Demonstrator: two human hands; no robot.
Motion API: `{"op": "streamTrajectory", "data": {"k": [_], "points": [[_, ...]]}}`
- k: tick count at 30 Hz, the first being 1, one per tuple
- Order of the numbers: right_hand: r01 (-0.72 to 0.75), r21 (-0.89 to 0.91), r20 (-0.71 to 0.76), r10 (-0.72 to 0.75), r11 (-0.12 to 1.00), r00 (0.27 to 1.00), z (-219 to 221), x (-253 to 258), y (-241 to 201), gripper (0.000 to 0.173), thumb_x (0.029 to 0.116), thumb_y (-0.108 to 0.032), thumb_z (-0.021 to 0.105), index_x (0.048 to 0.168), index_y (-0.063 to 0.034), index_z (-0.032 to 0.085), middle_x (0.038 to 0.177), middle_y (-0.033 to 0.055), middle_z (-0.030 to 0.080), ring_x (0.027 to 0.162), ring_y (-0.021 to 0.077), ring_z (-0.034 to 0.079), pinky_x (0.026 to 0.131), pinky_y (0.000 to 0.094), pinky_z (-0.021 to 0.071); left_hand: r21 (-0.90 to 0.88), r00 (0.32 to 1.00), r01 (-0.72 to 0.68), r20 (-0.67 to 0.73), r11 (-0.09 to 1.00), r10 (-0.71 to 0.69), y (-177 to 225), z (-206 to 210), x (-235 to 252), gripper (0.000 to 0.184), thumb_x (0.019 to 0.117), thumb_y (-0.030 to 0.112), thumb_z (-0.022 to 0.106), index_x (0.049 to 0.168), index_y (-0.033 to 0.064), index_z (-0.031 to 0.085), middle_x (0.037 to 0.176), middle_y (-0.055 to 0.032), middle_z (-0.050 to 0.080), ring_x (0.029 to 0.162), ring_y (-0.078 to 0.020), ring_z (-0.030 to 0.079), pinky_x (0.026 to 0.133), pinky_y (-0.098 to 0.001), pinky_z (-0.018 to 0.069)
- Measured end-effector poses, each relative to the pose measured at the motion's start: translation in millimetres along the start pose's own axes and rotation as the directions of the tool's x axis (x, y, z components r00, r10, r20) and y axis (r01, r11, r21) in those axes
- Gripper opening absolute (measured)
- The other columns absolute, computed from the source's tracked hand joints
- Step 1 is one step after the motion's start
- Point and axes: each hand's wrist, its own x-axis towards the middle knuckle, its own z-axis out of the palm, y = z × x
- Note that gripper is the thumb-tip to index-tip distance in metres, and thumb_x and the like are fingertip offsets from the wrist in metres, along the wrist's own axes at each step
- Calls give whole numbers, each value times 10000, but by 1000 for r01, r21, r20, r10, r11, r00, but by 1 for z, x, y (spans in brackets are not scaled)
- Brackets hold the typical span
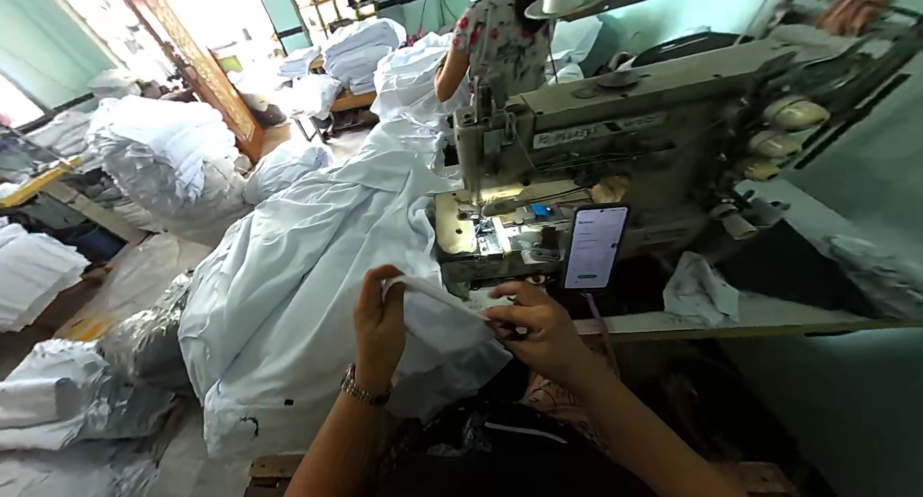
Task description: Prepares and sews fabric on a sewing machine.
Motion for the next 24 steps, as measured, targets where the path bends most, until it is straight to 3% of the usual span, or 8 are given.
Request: {"op": "streamTrajectory", "data": {"k": [3, 6, 7, 10, 13, 17, 20, 24], "points": [[-209, 290, 110, 185, 934, 977, -9, -3, 3, 200, 948, -177, 693, 1068, -34, 766, 931, 9, 747, 803, -18, 662, 752, 162, 562, 234, 988, -87, 143, 968, 54, -10, 32, 47, 174, 1019, 86, 565, 1092, 1, 698, 1012, -81, 705, 942, -121, 671, 858, -319, 567], [-433, 391, 162, 402, 812, 901, -12, -2, 20, 435, 951, -160, 690, 1379, -102, 638, 772, -23, 696, 629, 15, 601, 620, 202, 529, 553, 839, -64, 481, 831, -255, -35, 74, 97, 197, 1020, 187, 598, 1110, 60, 718, 1065, -144, 709, 1000, -307, 695, 877, -544, 563], [-455, 386, 140, 437, 802, 889, -11, 1, 27, 460, 957, -161, 685, 1411, -123, 620, 756, -28, 679, 595, 18, 568, 576, 200, 499, 607, 780, -70, 528, 791, -336, -47, 92, 109, 209, 1012, 189, 598, 1116, 45, 708, 1081, -174, 709, 1022, -356, 692, 880, -589, 551], [-465, 327, 65, 471, 823, 880, -11, 19, 40, 269, 997, -190, 641, 1237, -105, 728, 946, -10, 741, 684, -3, 620, 621, 184, 528, 670, 704, -64, 556, 740, -442, -71, 133, 138, 309, 1010, 224, 602, 1224, 17, 683, 1203, -227, 689, 1147, -416, 656, 958, -633, 505], [-475, 337, 63, 484, 813, 873, -9, 34, 42, 238, 1009, -201, 623, 1185, -99, 748, 945, -15, 741, 673, -6, 618, 610, 183, 523, 610, 733, 43, 519, 791, -440, -88, 143, 152, 372, 936, 310, 707, 1158, 10, 703, 1159, -226, 697, 1138, -396, 651, 978, -615, 495], [-453, 375, 49, 471, 809, 881, -3, 27, 39, 234, 1002, -195, 633, 1178, -94, 749, 934, -20, 743, 652, -18, 608, 597, 169, 520, 479, 764, 124, 513, 869, -392, -90, 138, 148, 318, 896, 188, 770, 1108, -34, 690, 1094, -256, 690, 1075, -412, 653, 936, -616, 493], [-449, 389, 5, 486, 804, 874, 1, 27, 41, 234, 1009, -189, 621, 1176, -89, 750, 936, -26, 743, 655, -25, 606, 601, 159, 515, 524, 774, 155, 462, 837, -432, -87, 145, 145, 342, 888, 229, 763, 1123, -12, 701, 1115, -226, 699, 1113, -370, 652, 978, -583, 493], [-429, 418, -57, 494, 801, 867, 6, 25, 38, 228, 1005, -189, 631, 1170, -85, 749, 948, -31, 744, 644, -28, 604, 582, 147, 513, 496, 815, 202, 393, 844, -426, -90, 147, 134, 373, 902, 194, 760, 1176, -42, 664, 1162, -267, 675, 1137, -416, 632, 978, -598, 482]]}}
